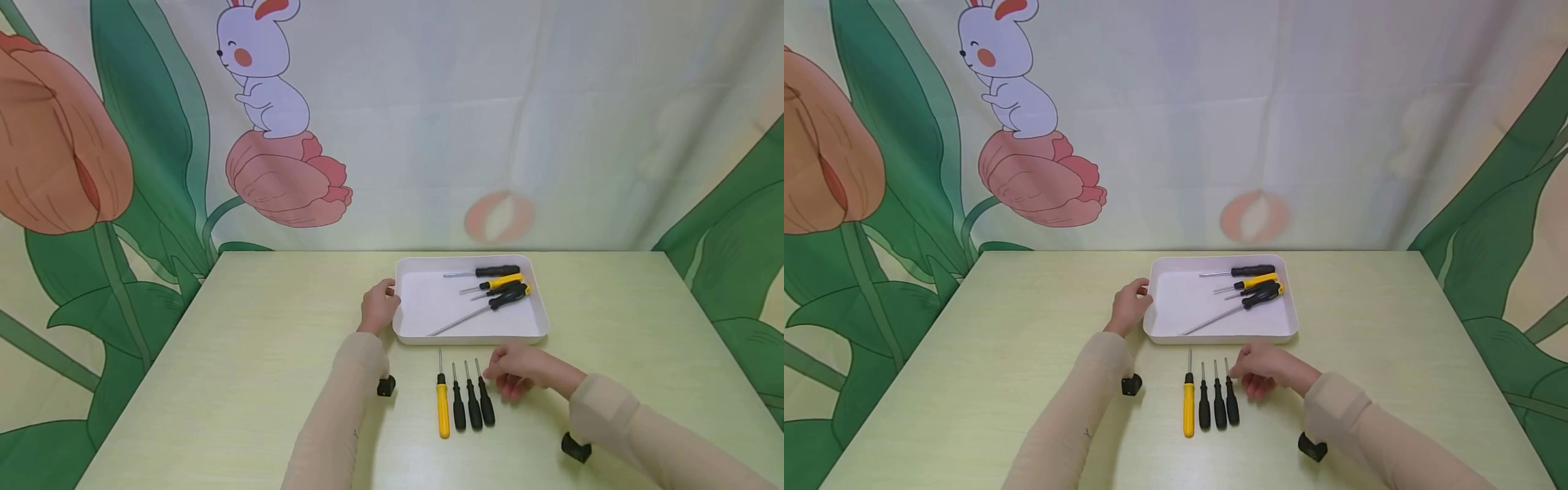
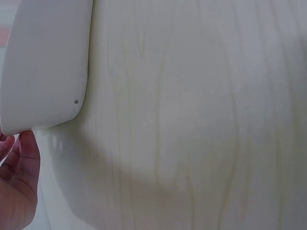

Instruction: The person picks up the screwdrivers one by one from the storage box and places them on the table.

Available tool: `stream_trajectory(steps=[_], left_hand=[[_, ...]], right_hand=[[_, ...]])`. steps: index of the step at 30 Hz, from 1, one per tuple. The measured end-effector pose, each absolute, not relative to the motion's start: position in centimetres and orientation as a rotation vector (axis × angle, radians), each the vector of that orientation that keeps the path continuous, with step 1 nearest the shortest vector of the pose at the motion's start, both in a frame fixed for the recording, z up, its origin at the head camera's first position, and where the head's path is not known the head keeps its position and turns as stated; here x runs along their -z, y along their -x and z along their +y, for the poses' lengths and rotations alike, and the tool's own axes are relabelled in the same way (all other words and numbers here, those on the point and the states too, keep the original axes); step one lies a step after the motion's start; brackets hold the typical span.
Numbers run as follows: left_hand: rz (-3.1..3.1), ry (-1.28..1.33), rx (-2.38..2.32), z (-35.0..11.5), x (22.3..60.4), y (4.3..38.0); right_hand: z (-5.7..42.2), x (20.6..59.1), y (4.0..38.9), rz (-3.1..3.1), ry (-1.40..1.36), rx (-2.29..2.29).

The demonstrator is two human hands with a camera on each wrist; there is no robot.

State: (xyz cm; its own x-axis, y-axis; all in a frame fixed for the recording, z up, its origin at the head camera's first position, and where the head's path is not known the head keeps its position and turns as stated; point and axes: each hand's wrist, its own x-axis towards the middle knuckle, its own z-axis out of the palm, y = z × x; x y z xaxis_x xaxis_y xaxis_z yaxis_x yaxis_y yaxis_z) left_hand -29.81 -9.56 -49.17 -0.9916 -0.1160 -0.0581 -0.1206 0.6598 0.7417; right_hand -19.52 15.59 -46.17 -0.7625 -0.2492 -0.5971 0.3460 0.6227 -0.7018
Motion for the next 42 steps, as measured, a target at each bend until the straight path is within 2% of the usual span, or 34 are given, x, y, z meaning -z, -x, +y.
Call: stream_trajectory(steps=[16, 42], left_hand=[[2.859, 0.201, -1.28, -9.7, 49.6, 30.1], [2.852, 0.21, -1.282, -9.7, 49.6, 30.2]], right_hand=[[16.2, 43.0, 21.7, 2.116, -0.075, 1.23], [17.4, 43.5, 26.3, 2.029, -0.182, 1.543]])
